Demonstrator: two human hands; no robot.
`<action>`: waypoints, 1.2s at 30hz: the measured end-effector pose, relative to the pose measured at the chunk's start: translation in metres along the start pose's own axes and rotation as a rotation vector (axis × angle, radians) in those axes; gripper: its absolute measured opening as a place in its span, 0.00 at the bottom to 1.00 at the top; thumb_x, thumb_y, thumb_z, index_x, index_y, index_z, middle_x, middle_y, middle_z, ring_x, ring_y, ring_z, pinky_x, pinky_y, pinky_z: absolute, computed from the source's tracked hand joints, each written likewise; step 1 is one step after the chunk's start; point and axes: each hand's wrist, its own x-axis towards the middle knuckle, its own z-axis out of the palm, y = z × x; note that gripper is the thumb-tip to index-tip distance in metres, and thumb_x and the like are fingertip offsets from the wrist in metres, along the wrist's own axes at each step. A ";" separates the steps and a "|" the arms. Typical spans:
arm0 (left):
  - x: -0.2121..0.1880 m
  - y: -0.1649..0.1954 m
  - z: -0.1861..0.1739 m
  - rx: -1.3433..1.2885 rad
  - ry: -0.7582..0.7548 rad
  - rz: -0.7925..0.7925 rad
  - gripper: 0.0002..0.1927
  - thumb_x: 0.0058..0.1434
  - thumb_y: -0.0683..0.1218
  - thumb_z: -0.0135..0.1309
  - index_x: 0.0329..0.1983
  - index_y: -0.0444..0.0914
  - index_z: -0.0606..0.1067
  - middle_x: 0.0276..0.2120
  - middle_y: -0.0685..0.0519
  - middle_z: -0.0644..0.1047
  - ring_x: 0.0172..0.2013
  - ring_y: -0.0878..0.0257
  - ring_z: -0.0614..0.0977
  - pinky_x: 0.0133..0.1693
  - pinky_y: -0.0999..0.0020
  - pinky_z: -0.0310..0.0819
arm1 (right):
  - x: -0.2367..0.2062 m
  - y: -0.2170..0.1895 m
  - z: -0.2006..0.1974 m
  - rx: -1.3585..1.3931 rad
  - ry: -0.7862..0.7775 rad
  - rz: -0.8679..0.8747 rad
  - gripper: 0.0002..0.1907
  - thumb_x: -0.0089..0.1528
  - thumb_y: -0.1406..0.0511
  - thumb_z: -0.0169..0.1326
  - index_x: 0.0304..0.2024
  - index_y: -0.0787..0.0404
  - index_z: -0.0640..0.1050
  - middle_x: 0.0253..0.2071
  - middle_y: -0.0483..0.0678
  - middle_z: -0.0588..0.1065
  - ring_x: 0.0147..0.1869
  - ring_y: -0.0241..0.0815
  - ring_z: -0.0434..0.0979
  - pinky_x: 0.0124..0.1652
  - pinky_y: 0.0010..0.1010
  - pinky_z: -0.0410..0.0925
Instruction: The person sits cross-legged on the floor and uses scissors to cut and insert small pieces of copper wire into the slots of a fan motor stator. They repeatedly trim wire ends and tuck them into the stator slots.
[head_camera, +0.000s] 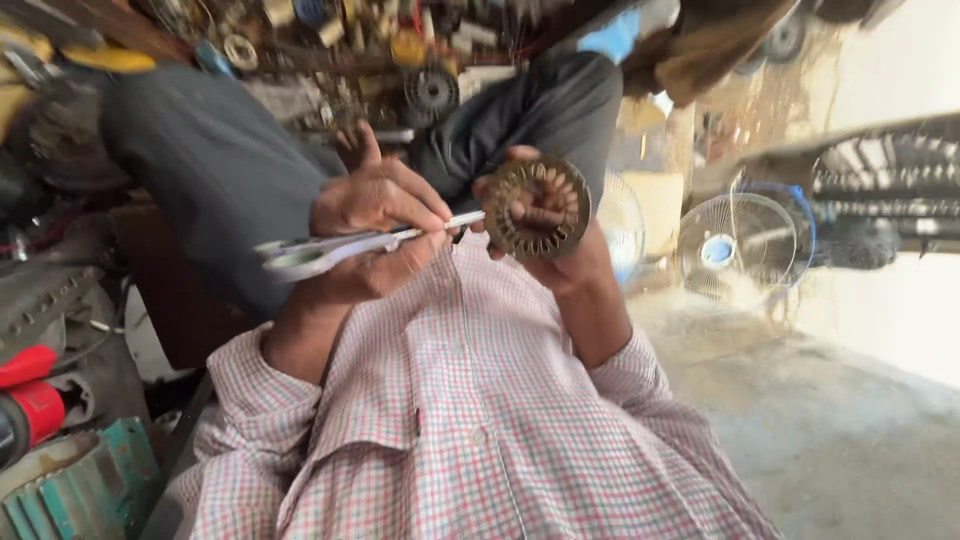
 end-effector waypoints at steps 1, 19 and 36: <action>0.000 0.001 0.000 0.014 -0.018 0.002 0.05 0.60 0.38 0.61 0.33 0.40 0.77 0.35 0.53 0.81 0.36 0.67 0.83 0.77 0.60 0.34 | 0.002 -0.001 0.002 0.026 -0.042 0.000 0.27 0.67 0.76 0.56 0.68 0.61 0.67 0.56 0.67 0.75 0.50 0.59 0.84 0.37 0.41 0.80; 0.009 0.002 0.006 0.169 -0.036 0.030 0.06 0.58 0.39 0.62 0.31 0.42 0.76 0.33 0.56 0.81 0.35 0.69 0.84 0.76 0.49 0.15 | 0.008 0.003 0.019 0.018 -0.025 -0.077 0.26 0.66 0.78 0.55 0.67 0.65 0.68 0.56 0.69 0.75 0.48 0.58 0.84 0.40 0.43 0.81; 0.002 -0.028 0.006 0.112 -0.007 0.064 0.04 0.62 0.41 0.59 0.33 0.43 0.76 0.32 0.59 0.83 0.38 0.71 0.84 0.76 0.47 0.14 | 0.011 0.011 0.022 0.078 -0.018 -0.081 0.25 0.66 0.78 0.54 0.65 0.64 0.67 0.56 0.66 0.75 0.50 0.58 0.84 0.39 0.43 0.81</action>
